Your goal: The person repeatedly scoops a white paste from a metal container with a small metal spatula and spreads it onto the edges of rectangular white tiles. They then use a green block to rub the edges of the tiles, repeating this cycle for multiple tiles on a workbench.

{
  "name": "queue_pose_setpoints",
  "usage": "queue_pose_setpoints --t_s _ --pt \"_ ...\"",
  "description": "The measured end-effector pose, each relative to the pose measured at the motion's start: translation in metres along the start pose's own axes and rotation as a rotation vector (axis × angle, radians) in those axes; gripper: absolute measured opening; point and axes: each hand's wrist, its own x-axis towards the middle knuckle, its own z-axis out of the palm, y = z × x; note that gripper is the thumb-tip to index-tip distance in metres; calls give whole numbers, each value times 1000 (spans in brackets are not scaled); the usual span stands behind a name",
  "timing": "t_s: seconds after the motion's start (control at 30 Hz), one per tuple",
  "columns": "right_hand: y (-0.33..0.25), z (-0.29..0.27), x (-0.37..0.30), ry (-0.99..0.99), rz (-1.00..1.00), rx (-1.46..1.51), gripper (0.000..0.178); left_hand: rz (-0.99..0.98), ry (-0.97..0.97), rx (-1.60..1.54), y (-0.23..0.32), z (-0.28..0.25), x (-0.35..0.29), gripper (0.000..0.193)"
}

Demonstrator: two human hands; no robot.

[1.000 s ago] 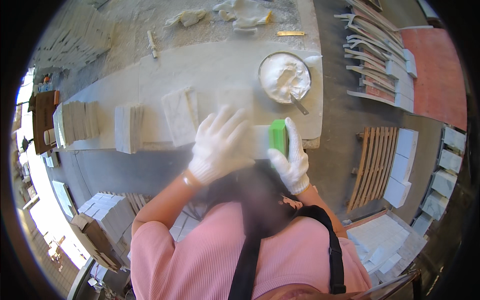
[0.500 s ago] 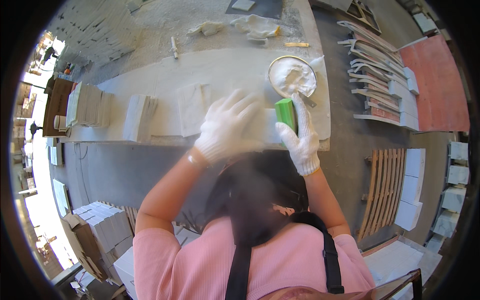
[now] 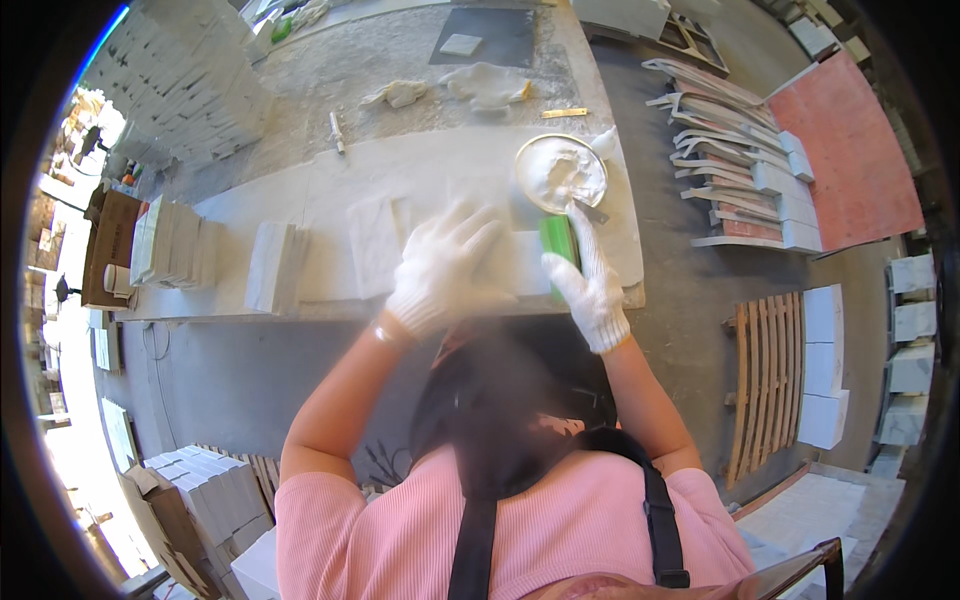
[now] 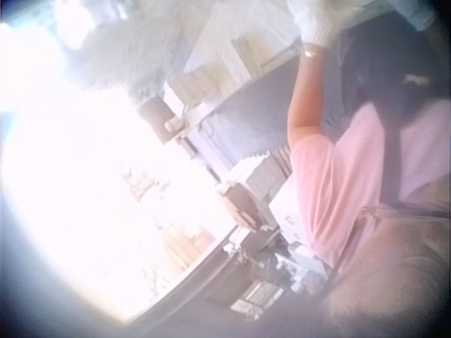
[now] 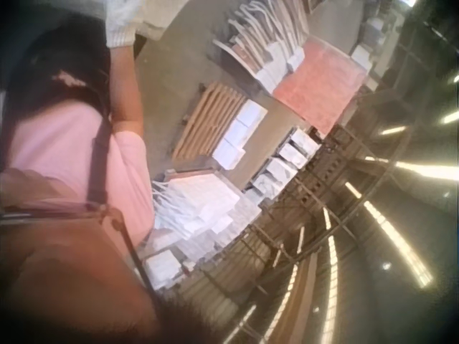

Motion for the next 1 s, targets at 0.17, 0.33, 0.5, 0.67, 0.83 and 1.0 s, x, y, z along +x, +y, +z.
queue_pose_setpoints --t_s 0.17,0.33,0.5,0.67,0.83,1.0 --pt "15 -2 -9 -55 -1 -173 71 -34 -54 -63 -1 0 0 90" --pt "31 -5 2 -10 210 397 68 -43 -19 -9 -2 2 -2 91" --pt "12 0 -4 -81 235 -44 73 -34 -2 -12 -2 3 -3 91" --pt "12 7 9 9 184 212 73 -28 -8 -21 0 2 -2 90" --pt "-3 5 -6 1 345 419 72 -44 -4 -6 -1 4 -4 91" --pt "1 10 6 14 337 453 67 -30 -5 -2 -1 4 -3 90"
